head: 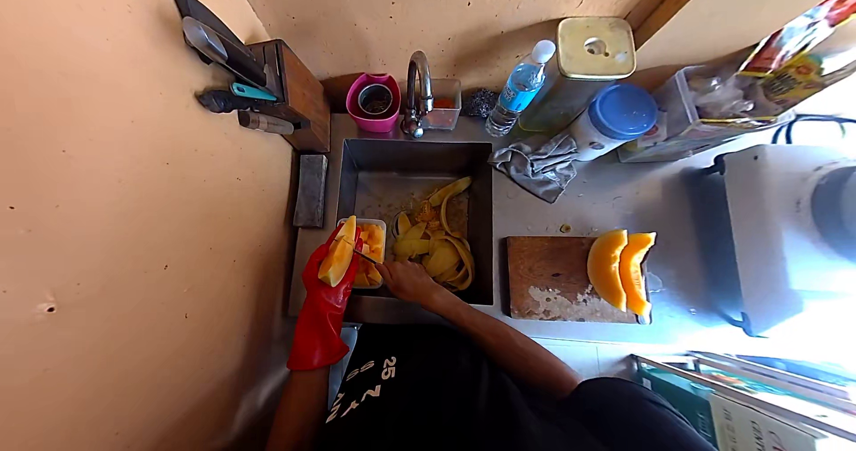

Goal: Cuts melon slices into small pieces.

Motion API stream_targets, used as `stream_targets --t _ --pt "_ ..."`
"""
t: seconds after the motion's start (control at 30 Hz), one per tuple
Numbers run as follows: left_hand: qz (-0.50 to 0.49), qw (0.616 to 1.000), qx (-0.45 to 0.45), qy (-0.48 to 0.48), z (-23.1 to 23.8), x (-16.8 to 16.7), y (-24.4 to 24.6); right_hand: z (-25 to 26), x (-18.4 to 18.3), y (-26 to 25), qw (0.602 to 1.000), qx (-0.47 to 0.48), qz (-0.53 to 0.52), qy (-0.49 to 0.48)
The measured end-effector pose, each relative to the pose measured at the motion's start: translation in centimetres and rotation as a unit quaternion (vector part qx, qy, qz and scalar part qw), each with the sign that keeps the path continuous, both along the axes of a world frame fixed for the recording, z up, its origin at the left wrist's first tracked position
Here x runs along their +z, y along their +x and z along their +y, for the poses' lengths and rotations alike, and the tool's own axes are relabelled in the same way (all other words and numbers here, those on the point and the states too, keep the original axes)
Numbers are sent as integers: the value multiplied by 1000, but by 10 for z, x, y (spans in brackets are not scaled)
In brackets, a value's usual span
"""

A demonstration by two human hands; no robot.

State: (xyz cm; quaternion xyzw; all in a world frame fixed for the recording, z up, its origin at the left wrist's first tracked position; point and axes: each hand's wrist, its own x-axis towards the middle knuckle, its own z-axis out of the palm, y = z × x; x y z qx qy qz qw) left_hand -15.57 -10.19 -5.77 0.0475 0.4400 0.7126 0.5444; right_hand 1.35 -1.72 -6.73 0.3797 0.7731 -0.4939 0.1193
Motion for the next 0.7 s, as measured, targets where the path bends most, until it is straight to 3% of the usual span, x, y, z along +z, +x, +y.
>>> stream_targets --t 0.17,0.27,0.5,0.7 --pt "-101 994 -10 27 1 -11 -9 6 4 8 991 -37 99 -81" --pt "-123 992 -17 24 1 -15 -14 1 18 8 995 -37 74 -51" --pt "-84 996 -16 14 7 -13 -4 -11 7 1 999 1 -32 -16" --pt "-160 985 8 64 7 -23 -7 -11 16 -10 996 31 -81 15"
